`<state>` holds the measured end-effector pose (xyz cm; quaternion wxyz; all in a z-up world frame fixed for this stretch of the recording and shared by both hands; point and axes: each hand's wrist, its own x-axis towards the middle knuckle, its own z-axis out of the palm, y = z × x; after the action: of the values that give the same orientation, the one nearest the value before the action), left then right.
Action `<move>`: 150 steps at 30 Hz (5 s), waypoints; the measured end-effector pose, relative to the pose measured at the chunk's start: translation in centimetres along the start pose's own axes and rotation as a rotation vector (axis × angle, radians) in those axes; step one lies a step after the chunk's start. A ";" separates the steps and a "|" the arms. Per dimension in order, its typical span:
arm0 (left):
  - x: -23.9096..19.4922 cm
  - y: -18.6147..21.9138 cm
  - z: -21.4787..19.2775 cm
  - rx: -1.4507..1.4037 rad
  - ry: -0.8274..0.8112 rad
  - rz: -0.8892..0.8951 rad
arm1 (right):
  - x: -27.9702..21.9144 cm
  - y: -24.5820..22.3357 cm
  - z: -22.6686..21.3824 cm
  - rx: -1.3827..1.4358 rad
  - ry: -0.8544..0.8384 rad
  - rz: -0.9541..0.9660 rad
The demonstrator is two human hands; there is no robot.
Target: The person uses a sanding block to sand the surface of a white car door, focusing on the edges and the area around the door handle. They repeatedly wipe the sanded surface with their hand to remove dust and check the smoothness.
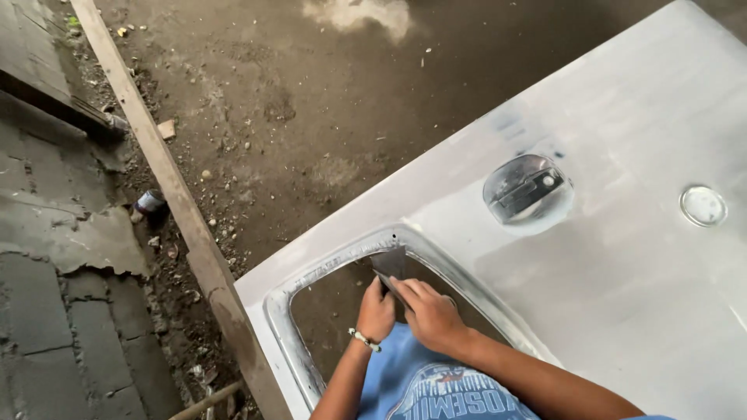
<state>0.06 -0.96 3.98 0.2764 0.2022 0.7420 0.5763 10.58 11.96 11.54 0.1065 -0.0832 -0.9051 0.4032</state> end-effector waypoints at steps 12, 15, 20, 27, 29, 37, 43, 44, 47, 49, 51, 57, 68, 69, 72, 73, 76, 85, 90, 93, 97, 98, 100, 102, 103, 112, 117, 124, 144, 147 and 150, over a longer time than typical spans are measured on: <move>0.6 3.3 -0.9 -0.956 -0.282 -0.070 | 1.9 0.2 -0.4 0.228 0.096 0.133; 2.9 1.2 -0.5 -1.197 -0.357 0.001 | 2.4 -0.1 0.8 0.188 0.169 0.140; 6.6 -0.8 0.7 -0.943 -0.063 -0.069 | 3.0 -2.2 2.4 0.192 0.235 0.195; 8.3 3.3 -0.3 -0.801 -0.163 -0.454 | 2.6 -2.0 4.7 0.223 0.346 0.309; 9.1 -3.3 0.3 -0.833 -0.354 -0.373 | 2.7 -1.7 4.7 0.173 0.388 0.329; 11.3 -0.6 1.5 -0.625 -0.529 -0.258 | 2.1 -2.8 5.5 0.196 0.503 0.490; 12.0 1.6 0.4 -0.783 -0.750 -0.330 | 3.5 -3.0 5.2 0.165 0.597 0.419; 12.0 1.5 0.5 -0.810 -0.717 -0.291 | 3.8 -3.0 5.2 0.106 0.556 0.502; 12.2 0.2 0.6 -0.807 -0.661 -0.217 | 3.9 -2.8 5.2 0.054 0.483 0.545; 12.6 -0.7 0.4 -0.786 -0.656 -0.184 | 4.1 -2.6 5.0 0.046 0.461 0.514; 12.9 -1.2 0.1 -0.746 -0.658 -0.161 | 4.5 -2.2 4.6 0.018 0.465 0.504; 11.9 -3.4 0.2 -0.481 -0.595 0.023 | 3.5 -1.3 4.4 0.062 0.430 0.550; 10.0 -5.3 0.9 -0.623 -0.525 -0.110 | 1.9 2.1 5.5 0.073 0.266 0.551; 10.1 -4.3 1.4 -0.601 -0.515 -0.124 | 2.2 2.4 4.8 0.065 0.278 0.531; 10.2 -4.1 1.3 -0.763 -0.536 -0.273 | 1.7 3.1 5.0 0.076 0.339 0.493; 10.7 -4.9 1.8 -0.764 -0.528 -0.267 | 2.0 3.0 4.7 0.077 0.335 0.484; 10.7 -7.7 2.3 -0.780 -0.489 -0.132 | 2.4 3.1 4.3 0.040 0.114 0.558; 11.4 -11.1 4.6 -0.830 -0.339 -0.174 | 1.8 7.9 4.5 0.022 0.088 0.346; 12.3 -11.0 5.5 -0.761 -0.277 -0.117 | 1.9 8.8 3.0 0.039 0.050 0.465; 11.1 -10.4 6.6 -0.576 -0.234 -0.071 | 1.4 9.5 2.5 0.076 0.033 0.415; 9.4 -12.7 7.4 -0.958 -0.222 -0.385 | -0.4 9.8 2.3 0.150 0.054 0.480; 8.5 -12.7 7.2 -0.864 -0.170 -0.313 | -0.6 9.6 2.7 0.146 0.006 0.446; 10.5 -9.3 8.4 -0.782 -0.144 -0.193 | 1.6 10.2 0.5 0.108 -0.008 0.384; 8.8 -6.6 8.6 -0.714 -0.204 -0.257 | 1.5 9.6 0.3 0.009 -0.101 0.677; 9.2 -7.6 8.4 -0.709 -0.206 -0.265 | 1.4 9.9 0.5 0.016 -0.102 0.683; 11.1 -7.9 8.4 -0.660 -0.293 -0.222 | 1.6 11.5 -0.3 0.052 0.202 0.408; 10.9 -7.9 8.2 -0.600 -0.247 -0.229 | 2.1 9.5 -1.9 0.038 -0.071 0.569; 10.2 -6.6 7.6 -0.693 -0.290 -0.223 | 0.7 11.2 0.4 0.097 0.024 0.414; 18.2 -8.0 4.1 -0.520 -0.822 -0.168 | 5.0 10.7 2.2 0.009 0.286 0.671; 18.9 -4.1 4.2 -0.554 -0.676 -0.166 | 4.3 11.9 3.2 -0.018 0.461 0.617; 18.4 -1.0 4.6 -0.486 -0.466 0.083 | 2.5 15.4 5.3 0.271 0.542 0.970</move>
<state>-11.05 13.63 -1.14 0.4552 0.2867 0.4908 0.6854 7.85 19.00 -3.11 0.1470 -0.5752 -0.6439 0.4826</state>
